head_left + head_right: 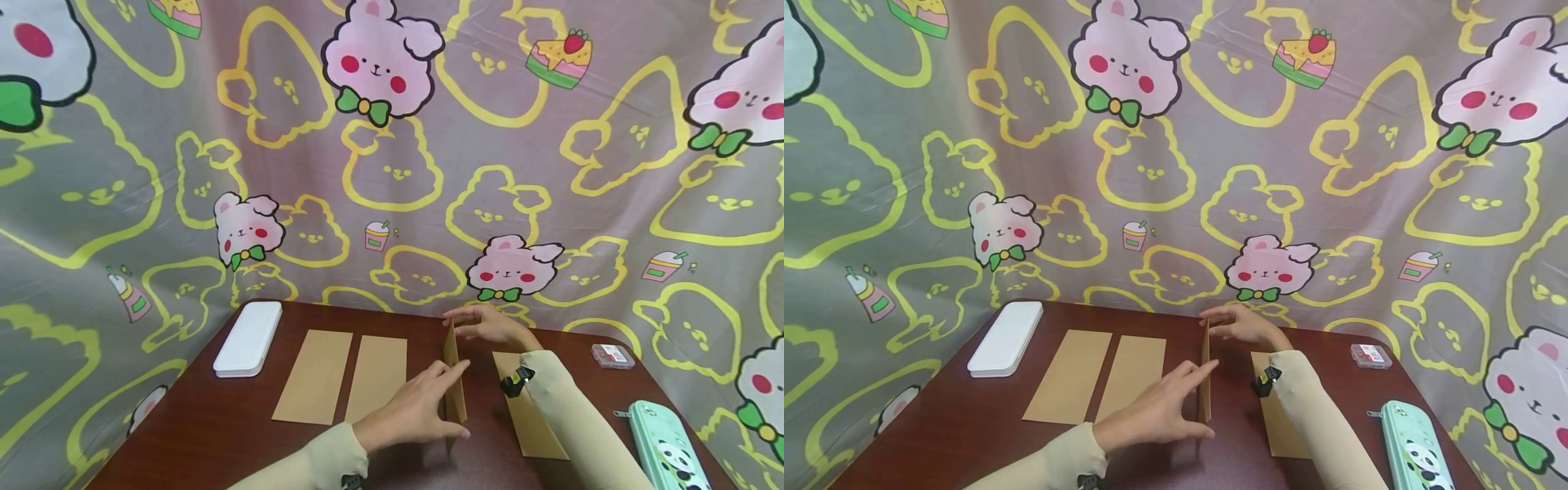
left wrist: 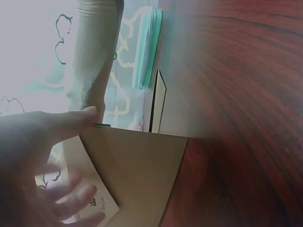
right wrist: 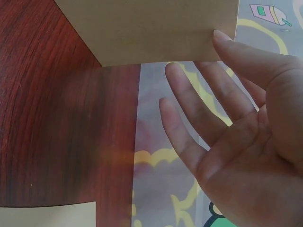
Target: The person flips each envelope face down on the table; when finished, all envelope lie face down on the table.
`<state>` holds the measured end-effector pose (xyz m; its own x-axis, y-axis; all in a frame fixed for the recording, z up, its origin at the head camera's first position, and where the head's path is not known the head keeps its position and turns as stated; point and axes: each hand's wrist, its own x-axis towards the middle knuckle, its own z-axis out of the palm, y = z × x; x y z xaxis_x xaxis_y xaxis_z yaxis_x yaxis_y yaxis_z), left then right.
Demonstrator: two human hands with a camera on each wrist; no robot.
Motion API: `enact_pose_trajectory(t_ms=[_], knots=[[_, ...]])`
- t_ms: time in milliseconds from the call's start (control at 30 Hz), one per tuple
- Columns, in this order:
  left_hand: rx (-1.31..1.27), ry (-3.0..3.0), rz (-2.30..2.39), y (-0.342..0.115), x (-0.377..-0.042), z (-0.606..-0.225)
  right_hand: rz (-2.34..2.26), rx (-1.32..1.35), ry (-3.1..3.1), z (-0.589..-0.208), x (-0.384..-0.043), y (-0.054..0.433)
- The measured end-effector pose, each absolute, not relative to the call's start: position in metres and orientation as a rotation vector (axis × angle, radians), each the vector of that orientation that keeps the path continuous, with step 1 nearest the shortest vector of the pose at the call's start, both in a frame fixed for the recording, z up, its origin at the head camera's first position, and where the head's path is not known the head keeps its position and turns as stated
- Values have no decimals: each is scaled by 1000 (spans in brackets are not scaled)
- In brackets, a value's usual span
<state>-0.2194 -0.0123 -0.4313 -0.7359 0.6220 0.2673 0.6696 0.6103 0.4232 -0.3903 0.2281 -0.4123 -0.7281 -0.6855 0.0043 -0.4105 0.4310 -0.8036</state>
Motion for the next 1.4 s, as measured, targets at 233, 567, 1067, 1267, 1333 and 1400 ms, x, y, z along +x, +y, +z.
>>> enact_pose_trajectory(t_ms=[233,567,1067,1267,1333,1400], knots=[[-1249,-2570,-744,-12,-219,-429,-1169,-953,2379,-410,-388,225],[-1277,-2487,-723,-12,-220,-431,-1172,-856,2415,-417,-386,224],[-1300,-2486,-750,-13,-221,-430,-1126,-843,2409,-438,-389,220],[-1305,-2486,-746,-14,-222,-430,-1047,-833,2466,-449,-390,218],[-1309,-2479,-738,-14,-222,-429,-1033,-822,2466,-452,-391,217],[-1314,-2475,-729,-14,-222,-429,-1023,-812,2471,-455,-391,216]])
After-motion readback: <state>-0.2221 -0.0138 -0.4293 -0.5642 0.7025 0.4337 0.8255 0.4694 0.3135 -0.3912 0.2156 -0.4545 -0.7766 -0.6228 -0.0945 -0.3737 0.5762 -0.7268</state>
